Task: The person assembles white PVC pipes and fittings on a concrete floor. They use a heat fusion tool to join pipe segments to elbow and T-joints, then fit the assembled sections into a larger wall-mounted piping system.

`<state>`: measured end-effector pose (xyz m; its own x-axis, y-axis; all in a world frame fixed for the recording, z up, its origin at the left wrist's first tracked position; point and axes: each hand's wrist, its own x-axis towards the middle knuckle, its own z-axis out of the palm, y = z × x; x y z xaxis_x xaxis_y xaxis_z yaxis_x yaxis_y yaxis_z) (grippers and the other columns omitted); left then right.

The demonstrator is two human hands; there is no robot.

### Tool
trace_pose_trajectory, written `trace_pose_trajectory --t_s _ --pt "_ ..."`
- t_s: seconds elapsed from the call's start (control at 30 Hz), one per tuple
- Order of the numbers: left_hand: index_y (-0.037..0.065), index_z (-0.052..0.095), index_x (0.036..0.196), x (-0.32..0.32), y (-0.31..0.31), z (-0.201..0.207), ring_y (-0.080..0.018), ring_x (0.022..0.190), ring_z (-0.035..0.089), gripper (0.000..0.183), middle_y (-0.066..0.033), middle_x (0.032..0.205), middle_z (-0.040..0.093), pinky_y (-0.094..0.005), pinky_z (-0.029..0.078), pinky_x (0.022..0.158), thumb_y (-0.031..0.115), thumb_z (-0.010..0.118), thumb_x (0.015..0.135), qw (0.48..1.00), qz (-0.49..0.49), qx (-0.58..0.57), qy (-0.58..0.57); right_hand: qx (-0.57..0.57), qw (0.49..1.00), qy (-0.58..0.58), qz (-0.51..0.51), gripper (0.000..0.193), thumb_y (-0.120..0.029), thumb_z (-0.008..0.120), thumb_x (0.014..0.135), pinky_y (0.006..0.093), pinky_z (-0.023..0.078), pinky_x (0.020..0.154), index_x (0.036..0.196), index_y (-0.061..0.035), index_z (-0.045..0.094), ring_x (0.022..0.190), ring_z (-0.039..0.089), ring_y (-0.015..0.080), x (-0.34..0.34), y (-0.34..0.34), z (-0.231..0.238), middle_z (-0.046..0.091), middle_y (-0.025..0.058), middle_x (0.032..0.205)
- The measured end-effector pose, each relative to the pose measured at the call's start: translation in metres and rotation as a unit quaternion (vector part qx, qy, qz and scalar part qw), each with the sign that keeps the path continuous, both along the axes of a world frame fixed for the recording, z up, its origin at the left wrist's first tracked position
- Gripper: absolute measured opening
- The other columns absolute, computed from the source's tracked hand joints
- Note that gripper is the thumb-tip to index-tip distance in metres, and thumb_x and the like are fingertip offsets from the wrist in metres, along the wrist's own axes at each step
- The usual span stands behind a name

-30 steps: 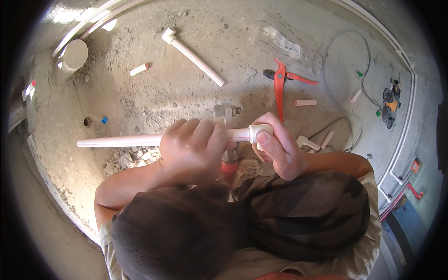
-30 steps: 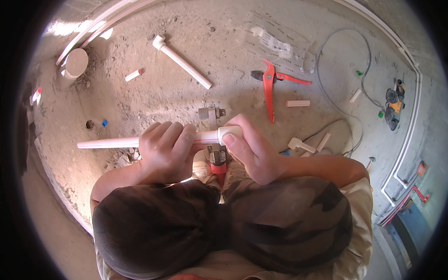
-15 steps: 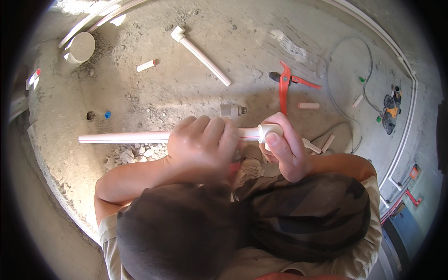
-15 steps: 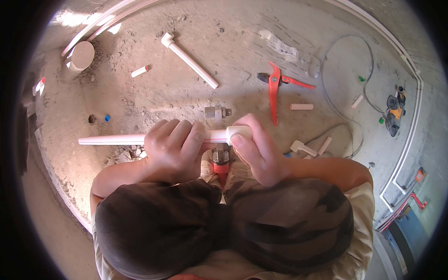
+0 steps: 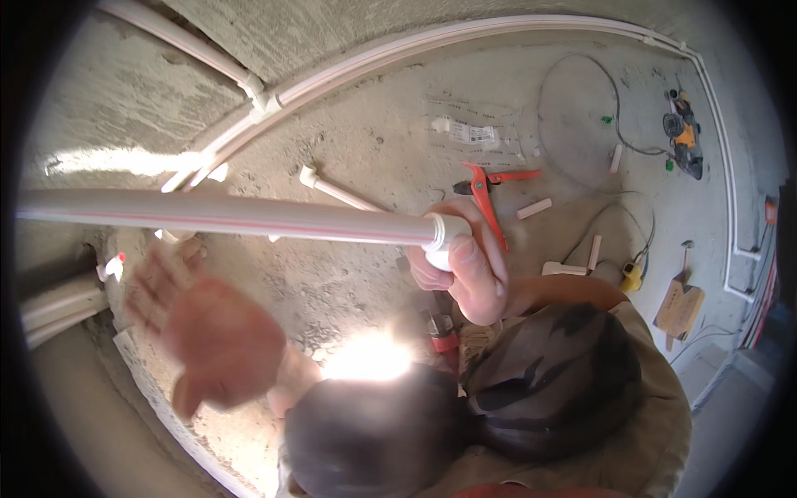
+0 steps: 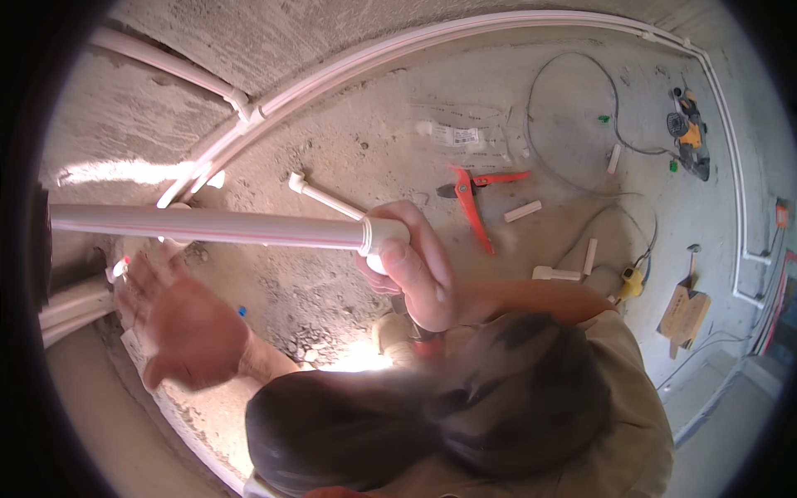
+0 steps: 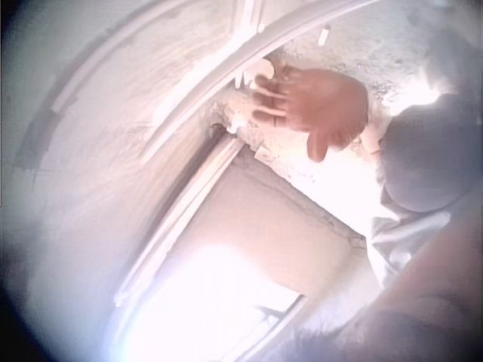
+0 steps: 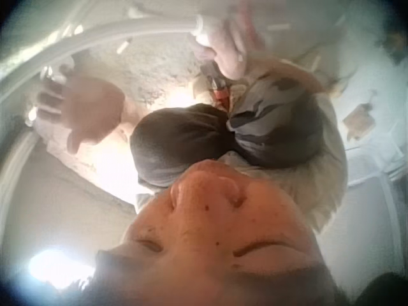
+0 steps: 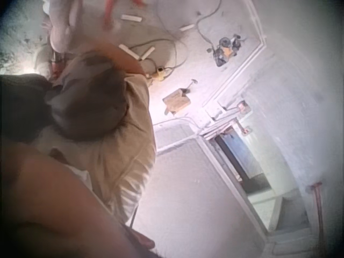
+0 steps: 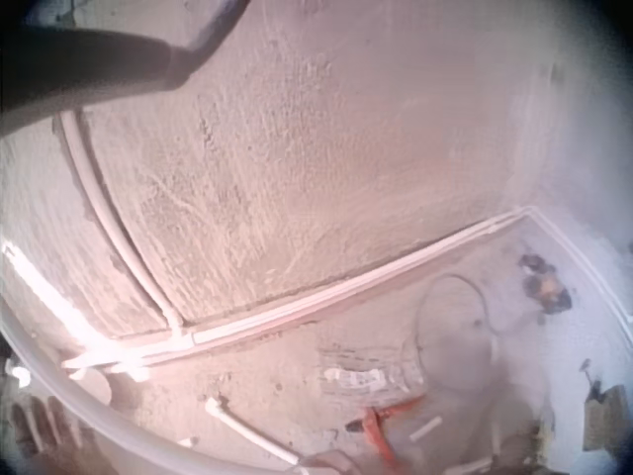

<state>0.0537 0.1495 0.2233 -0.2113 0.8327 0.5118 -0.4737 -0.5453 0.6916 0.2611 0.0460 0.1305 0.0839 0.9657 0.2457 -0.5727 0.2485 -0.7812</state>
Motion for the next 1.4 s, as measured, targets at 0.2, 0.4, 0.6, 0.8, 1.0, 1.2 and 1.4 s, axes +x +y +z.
trace_pose_trajectory --t_s 0.2,0.4,0.6,0.8,1.0,1.2,1.4 --pt "0.019 0.044 0.067 0.020 -0.002 0.005 -0.0123 0.054 0.042 0.052 0.0034 0.060 0.044 -0.0335 0.038 0.061 0.046 0.076 0.097 0.841 -0.471 -0.128 -0.236 0.000 0.996 -0.086 0.031 0.043 -0.023 0.054 0.110 0.0315 0.048 0.078 0.140 0.0047 0.040 0.086 0.052 0.0126 -0.014 -0.026 -0.010 0.057 0.0087 0.101" --pt "0.019 0.041 0.063 0.035 -0.028 0.013 -0.0082 0.038 0.028 0.053 0.0076 0.050 0.035 -0.0282 0.028 0.039 0.039 0.072 0.102 0.861 -0.430 -0.070 -0.262 0.095 0.981 -0.155 -0.063 0.046 -0.018 0.061 0.105 0.0360 0.049 0.072 0.136 0.0084 0.041 0.078 0.058 0.0192 -0.023 -0.047 -0.018 0.062 0.0172 0.101" --pt "0.017 0.039 0.071 0.030 -0.030 0.016 -0.0110 0.035 0.031 0.053 0.0031 0.048 0.037 -0.0304 0.027 0.034 0.047 0.064 0.106 0.869 -0.436 -0.023 -0.233 0.125 0.979 -0.138 -0.079 0.047 -0.014 0.064 0.102 0.0382 0.050 0.071 0.133 0.0123 0.042 0.075 0.061 0.0227 -0.027 -0.047 -0.019 0.064 0.0226 0.104" --pt "0.016 0.039 0.071 0.030 -0.029 0.014 -0.0108 0.035 0.031 0.053 0.0025 0.048 0.037 -0.0304 0.028 0.034 0.047 0.064 0.106 0.866 -0.444 -0.021 -0.231 0.114 0.976 -0.178 -0.059 0.048 -0.015 0.065 0.103 0.0376 0.052 0.080 0.136 0.0120 0.043 0.088 0.063 0.0225 -0.021 -0.054 -0.022 0.063 0.0220 0.113" --pt "0.020 0.040 0.062 0.030 -0.034 0.015 -0.0071 0.035 0.028 0.055 0.0072 0.048 0.036 -0.0280 0.028 0.035 0.042 0.071 0.102 0.869 -0.430 -0.051 -0.241 0.114 0.978 -0.173 -0.035 0.045 -0.013 0.064 0.104 0.0347 0.051 0.085 0.137 0.0109 0.044 0.093 0.062 0.0210 -0.014 -0.050 -0.021 0.060 0.0201 0.115" --pt "0.018 0.041 0.070 0.037 0.006 0.000 -0.0101 0.046 0.031 0.051 0.0063 0.057 0.036 -0.0275 0.035 0.049 0.045 0.047 0.114 0.866 -0.466 -0.082 -0.162 -0.051 0.994 -0.098 0.027 0.038 -0.017 0.056 0.110 0.0290 0.045 0.075 0.137 0.0020 0.038 0.083 0.049 0.0115 -0.016 -0.045 -0.004 0.052 0.0073 0.102" --pt "0.015 0.039 0.073 0.041 0.032 -0.034 -0.0117 0.052 0.029 0.051 0.0027 0.063 0.032 -0.0298 0.033 0.052 0.040 0.038 0.117 0.825 -0.477 -0.205 -0.224 -0.169 0.981 -0.007 0.091 0.037 -0.020 0.054 0.112 0.0263 0.042 0.072 0.138 -0.0026 0.034 0.083 0.044 0.0077 -0.015 -0.043 0.005 0.047 0.0019 0.099"
